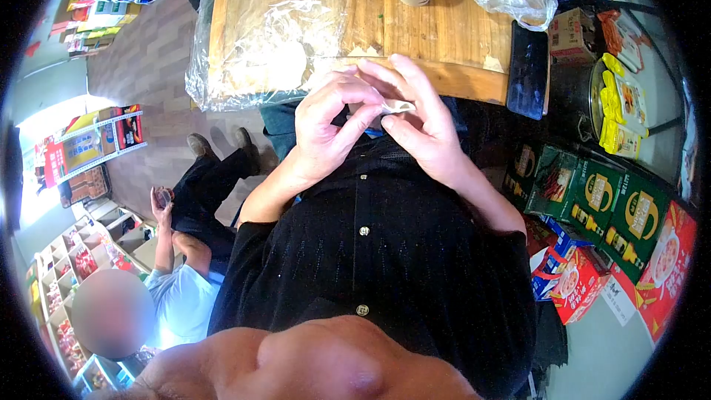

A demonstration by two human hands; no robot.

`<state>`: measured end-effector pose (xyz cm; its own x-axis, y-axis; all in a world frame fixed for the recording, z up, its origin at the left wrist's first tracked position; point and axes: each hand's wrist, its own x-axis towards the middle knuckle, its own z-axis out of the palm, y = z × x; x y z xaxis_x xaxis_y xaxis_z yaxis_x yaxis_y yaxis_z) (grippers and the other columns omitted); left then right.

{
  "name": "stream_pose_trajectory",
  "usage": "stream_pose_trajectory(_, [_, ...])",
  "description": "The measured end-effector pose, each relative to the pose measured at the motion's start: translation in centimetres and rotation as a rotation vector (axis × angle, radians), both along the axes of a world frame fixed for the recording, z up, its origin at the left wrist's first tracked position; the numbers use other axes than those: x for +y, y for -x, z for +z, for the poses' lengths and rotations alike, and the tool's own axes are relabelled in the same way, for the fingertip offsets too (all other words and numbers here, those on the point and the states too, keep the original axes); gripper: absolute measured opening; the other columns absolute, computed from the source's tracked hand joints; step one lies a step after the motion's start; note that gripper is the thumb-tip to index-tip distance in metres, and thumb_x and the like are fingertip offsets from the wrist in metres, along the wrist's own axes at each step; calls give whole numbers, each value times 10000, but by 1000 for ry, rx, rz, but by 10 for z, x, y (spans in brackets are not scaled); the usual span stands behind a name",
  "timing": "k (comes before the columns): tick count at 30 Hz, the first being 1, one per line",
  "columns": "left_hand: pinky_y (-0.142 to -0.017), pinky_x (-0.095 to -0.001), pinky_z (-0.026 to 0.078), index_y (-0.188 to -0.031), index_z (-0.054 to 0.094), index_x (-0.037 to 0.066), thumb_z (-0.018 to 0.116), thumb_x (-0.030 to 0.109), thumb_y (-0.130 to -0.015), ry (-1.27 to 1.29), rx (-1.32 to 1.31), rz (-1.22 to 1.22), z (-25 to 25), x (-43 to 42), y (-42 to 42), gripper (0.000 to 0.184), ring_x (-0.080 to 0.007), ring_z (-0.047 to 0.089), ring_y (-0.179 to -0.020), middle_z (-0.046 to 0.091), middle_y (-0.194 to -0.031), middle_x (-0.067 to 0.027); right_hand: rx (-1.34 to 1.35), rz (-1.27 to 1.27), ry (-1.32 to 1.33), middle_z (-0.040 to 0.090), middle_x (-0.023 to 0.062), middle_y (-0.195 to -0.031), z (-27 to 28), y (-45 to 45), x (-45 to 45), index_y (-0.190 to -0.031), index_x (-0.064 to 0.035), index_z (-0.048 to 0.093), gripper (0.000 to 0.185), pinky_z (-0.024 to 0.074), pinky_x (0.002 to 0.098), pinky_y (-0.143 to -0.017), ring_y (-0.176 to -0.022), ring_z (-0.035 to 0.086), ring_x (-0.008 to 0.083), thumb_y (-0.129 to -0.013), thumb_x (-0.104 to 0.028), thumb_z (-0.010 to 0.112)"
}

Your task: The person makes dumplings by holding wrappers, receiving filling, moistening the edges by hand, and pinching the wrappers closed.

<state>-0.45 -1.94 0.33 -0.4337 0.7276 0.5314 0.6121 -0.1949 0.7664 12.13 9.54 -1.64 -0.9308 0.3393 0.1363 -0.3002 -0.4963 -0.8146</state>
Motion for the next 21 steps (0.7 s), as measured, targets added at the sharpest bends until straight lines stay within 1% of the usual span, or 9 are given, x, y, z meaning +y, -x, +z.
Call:
stream_pose_trajectory(2, [-834, -376, 487, -939, 665, 50, 744, 30, -746, -6, 55, 2, 3, 1, 3, 209, -255, 636, -800, 670, -847, -61, -207, 25, -348, 483, 189, -1385, 6, -4, 13, -1454, -71, 328, 618, 407, 339, -1026, -1248, 500, 214, -894, 37, 567])
stream_pose_trajectory(3, [-774, -356, 505, -985, 656, 34, 742, 19, -756, -12, 110, 1, 6, 1, 4, 246, -258, 648, -795, 676, -853, -73, -326, -16, -500, 612, 126, -1215, 15, -5, 18, -1349, -28, 478, 496, 465, 306, -953, -1129, 573, 155, -885, -35, 653])
stream_pose_trajectory(4, [-710, -339, 500, -1083, 646, 25, 745, 9, -747, -53, 156, -25, 8, 5, 7, 351, -249, 642, -785, 666, -839, -76, -338, 19, -573, 630, 108, -1170, 19, -6, 24, -1304, -14, 518, 448, 475, 303, -935, -1087, 591, 145, -880, -38, 659])
stream_pose_trajectory(9, [-697, -317, 504, -1229, 591, 22, 754, -2, -735, -73, 181, -122, 14, 15, 13, 521, -217, 634, -775, 657, -849, -73, -338, 17, -737, 677, 77, -1045, 25, -2, 38, -1200, 10, 596, 332, 509, 298, -862, -971, 630, 128, -881, -54, 660])
stream_pose_trajectory(11, [-710, -303, 514, -1280, 549, 23, 755, 18, -752, -64, 39, -88, 18, 16, 11, 567, -196, 633, -759, 655, -914, -73, -449, 97, -811, 683, 75, -1010, 21, -4, 44, -1172, 31, 608, 291, 515, 279, -828, -929, 633, 115, -903, -75, 640])
stream_pose_trajectory(12, [-832, -325, 496, -1393, 421, 33, 793, 66, -737, -36, -42, -127, 15, 12, 13, 755, -189, 618, -878, 624, -1059, -94, -447, 98, -820, 683, 75, -1010, 20, -3, 41, -1172, 31, 608, 291, 515, 279, -828, -929, 633, 115, -903, -75, 640])
stream_pose_trajectory(13, [-832, -325, 496, -1393, 421, 33, 793, 66, -737, -45, -40, -124, 11, 10, 13, 755, -189, 618, -878, 624, -1059, -94, -429, 8, -643, 683, 80, -999, 20, -2, 35, -1156, 46, 613, 274, 520, 276, -816, -911, 639, 120, -918, -88, 625])
stream_pose_trajectory(16, [-1009, -389, 369, -1493, 194, 53, 842, 104, -695, -142, -590, -195, -4, 4, 11, 1029, -205, 499, -1129, 525, -1223, -115, -357, -138, -381, 681, 93, -997, 21, 4, 26, -1139, 73, 615, 265, 533, 279, -803, -882, 651, 138, -940, -102, 598])
stream_pose_trajectory(21, [-986, -358, 392, -1485, 229, 55, 798, 54, -741, -224, -667, -237, -11, 0, 8, 937, -184, 518, -1081, 534, -1150, -88, -225, -304, -265, 678, 117, -1024, 8, 11, 16, -1149, 85, 610, 269, 542, 311, -818, -892, 664, 189, -953, -96, 575])
